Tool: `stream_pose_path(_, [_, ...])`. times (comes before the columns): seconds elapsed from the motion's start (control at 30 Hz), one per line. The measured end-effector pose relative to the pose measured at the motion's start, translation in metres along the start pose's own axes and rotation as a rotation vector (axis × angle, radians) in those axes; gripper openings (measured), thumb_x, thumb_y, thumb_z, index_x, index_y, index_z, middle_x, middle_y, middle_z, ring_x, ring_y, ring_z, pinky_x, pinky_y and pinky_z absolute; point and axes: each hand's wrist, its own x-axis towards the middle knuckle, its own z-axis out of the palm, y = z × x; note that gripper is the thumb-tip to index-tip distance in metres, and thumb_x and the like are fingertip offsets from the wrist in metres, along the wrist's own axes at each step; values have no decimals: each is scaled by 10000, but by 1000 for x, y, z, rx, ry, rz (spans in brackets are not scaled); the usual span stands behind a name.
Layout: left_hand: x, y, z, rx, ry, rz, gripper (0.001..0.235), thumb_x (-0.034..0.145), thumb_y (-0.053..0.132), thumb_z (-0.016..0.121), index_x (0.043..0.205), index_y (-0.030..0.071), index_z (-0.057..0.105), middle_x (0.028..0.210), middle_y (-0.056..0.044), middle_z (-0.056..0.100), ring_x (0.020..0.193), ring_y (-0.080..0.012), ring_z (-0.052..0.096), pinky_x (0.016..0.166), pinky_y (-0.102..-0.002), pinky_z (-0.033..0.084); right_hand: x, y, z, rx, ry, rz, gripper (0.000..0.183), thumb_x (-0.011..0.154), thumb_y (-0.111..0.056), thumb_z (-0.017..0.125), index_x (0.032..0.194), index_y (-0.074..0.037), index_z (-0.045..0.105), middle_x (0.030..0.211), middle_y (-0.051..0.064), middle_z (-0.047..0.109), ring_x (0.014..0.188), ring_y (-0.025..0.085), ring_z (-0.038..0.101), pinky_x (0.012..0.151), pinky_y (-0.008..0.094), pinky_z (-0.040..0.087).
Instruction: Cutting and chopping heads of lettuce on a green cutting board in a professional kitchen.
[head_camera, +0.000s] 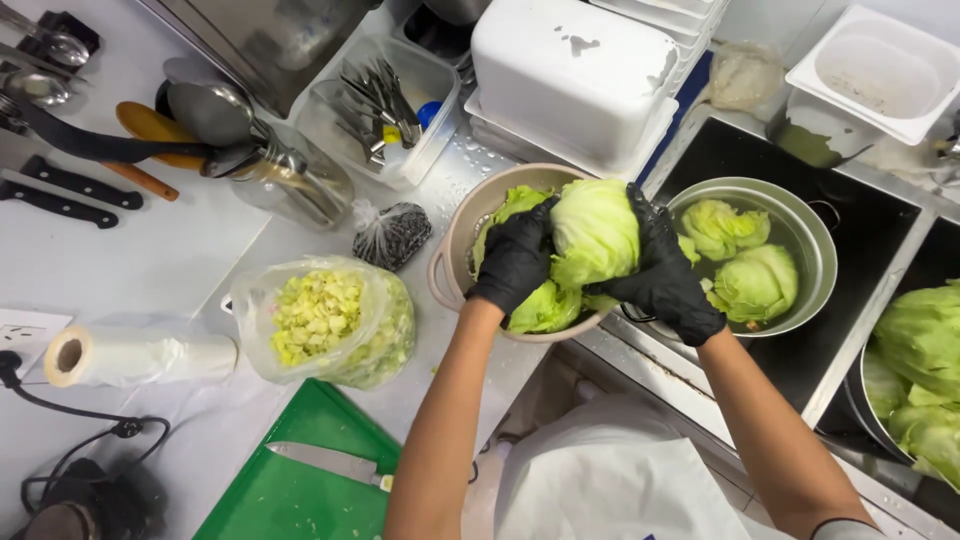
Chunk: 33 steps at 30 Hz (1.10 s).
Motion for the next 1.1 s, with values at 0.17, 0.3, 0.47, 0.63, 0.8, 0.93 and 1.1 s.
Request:
stream_pose_path(0.17, [19,15,-36,-194,105,53,573,928,64,598,1491,122,507,1325,-206,652,1226,-372,631,1037,-449,513,29,-69,-16,-66,-22,-37,1318,603,-88,963,1670,-107,190,1650,125,395,1465,235,455,1202,375,432])
stream_pose_path(0.3, [41,46,-91,-872,99,54,584,1029,101,553,1592,92,399,1498,-102,565,1347,-259,565,1106,-375,485,63,-135,-25,-342,-57,-145,1342,613,-149,1007,1657,-112,165,1631,115,420,1476,222,447,1175,389,384])
stream_pose_path(0.47, [48,59,-101,-937,150,70,502,1108,185,626,1542,77,398,1433,-55,533,1302,-183,557,1123,-345,495,85,-147,-18,-246,-181,-349,1293,693,-106,1004,1701,-105,195,1710,146,397,1568,241,402,1295,393,351])
stream_pose_path(0.63, [46,74,-93,-1129,158,-231,717,939,217,796,1455,79,318,1326,-109,561,1210,-199,575,1021,-336,520,83,-143,3,-235,-205,-232,1256,671,-132,992,1665,-69,227,1653,119,440,1490,230,452,1228,374,370])
stream_pose_path(0.8, [43,114,-130,-1070,213,-145,865,864,309,837,1487,82,282,1328,-131,555,1194,-225,582,999,-360,546,75,-187,-3,-348,-203,-239,1276,646,-124,1001,1652,-50,220,1615,142,448,1432,272,490,1189,372,378])
stream_pose_path(0.93, [41,124,-151,-868,316,49,880,892,301,844,1527,59,286,1378,-151,531,1241,-239,571,1050,-374,541,55,-219,-17,-557,-87,-346,1106,705,-139,992,1597,-67,343,1576,106,523,1459,251,530,1235,363,431])
stream_pose_path(1.1, [27,66,-83,-1160,224,-182,1029,839,288,866,1589,24,214,1391,-182,527,1234,-254,560,1073,-406,490,45,-159,13,-191,-114,-417,1118,791,-159,892,1692,-107,233,1731,139,340,1594,296,356,1345,395,357])
